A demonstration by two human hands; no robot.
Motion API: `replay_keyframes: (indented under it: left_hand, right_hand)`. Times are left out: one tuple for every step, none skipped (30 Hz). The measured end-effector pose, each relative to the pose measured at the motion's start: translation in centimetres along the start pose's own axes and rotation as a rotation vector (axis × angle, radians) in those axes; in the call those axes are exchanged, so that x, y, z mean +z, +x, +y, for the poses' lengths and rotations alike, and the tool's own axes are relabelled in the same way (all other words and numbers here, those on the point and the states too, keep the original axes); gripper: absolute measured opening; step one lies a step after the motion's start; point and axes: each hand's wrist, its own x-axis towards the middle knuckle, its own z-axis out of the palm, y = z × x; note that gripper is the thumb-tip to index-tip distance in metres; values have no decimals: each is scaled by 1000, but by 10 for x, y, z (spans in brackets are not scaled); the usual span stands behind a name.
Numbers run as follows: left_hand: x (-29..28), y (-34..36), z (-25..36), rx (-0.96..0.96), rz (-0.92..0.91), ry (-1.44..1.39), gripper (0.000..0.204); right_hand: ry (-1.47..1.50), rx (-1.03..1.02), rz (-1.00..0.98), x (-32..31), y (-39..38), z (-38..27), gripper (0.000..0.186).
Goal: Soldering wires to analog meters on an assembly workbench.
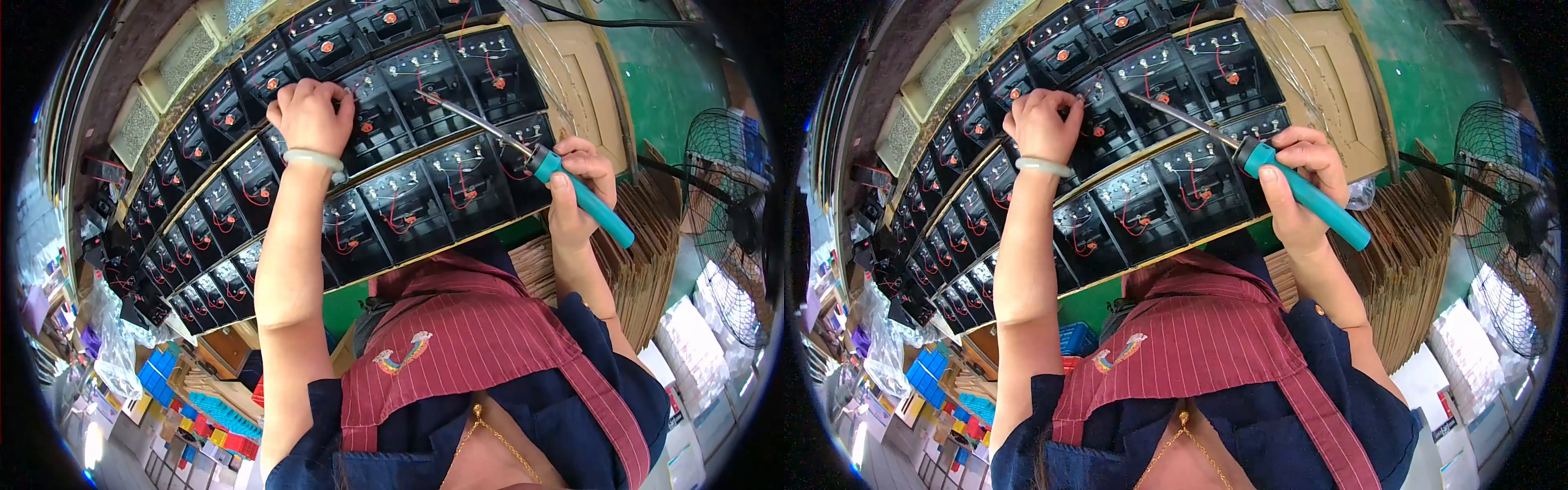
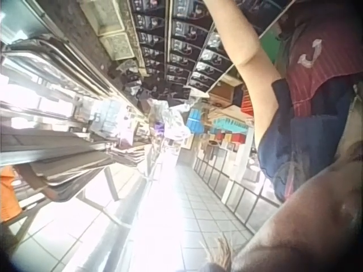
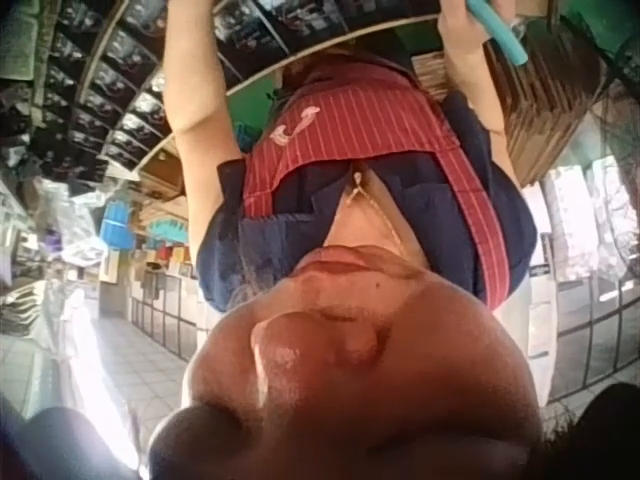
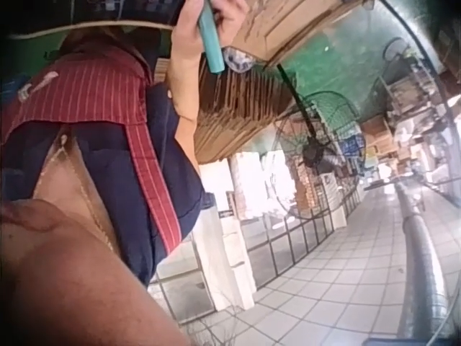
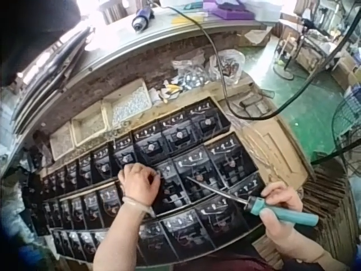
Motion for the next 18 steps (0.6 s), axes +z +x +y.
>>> replay_keyframes:
  left_hand:
    - [-2,6,6,3,-20,49,15]
    - [-1,5,7,5,-22,47,15]
    - [-4,2,5,46,30,-131,12]
    - [-8,-1,3,93,78,-311,10]
    - [-10,-8,2,116,48,-430,7]
    - [-12,-16,4,99,-18,-479,8]
    - [-14,-26,6,108,-40,-404,8]
    - [-12,-36,9,114,-60,-331,8]
    - [-6,-44,9,114,-53,-250,8]
    - [-5,-46,12,112,-54,-249,8]
    - [-4,-48,15,100,-40,-199,8]
    - [-3,-49,18,89,-25,-149,8]
    - [-3,-49,19,73,-33,-152,8]
    - [-3,-49,19,70,-35,-152,8]
    - [-2,-49,17,67,-48,-131,8]
    - [-2,-49,16,65,-60,-111,8]
    - [-1,-49,15,62,-62,-111,8]
    - [0,-50,15,70,-58,-121,8]
  right_hand:
    - [-22,-8,6,-3,-1,1,22]
    - [-42,-16,11,-5,-1,2,22]
    - [-43,-14,12,-7,0,3,22]
    - [-44,-15,14,-8,-1,3,23]
    - [-45,-16,14,-9,0,3,23]
    - [-46,-13,19,-8,0,5,23]
    - [-65,-20,-13,-6,1,8,24]
    - [-84,-28,-47,-5,1,11,24]
    - [-84,-15,-59,-3,1,14,24]
    - [-83,-13,-61,-1,1,16,24]
    - [-79,13,-89,2,1,17,24]
    - [-75,38,-116,6,1,18,24]
    - [-94,-6,-122,12,4,20,24]
    - [-93,-4,-125,16,4,22,24]
    - [-110,-9,-150,20,4,26,25]
    - [-127,-13,-176,24,3,28,26]
    - [-128,42,-156,29,0,29,26]
    - [-128,44,-158,32,-1,31,26]
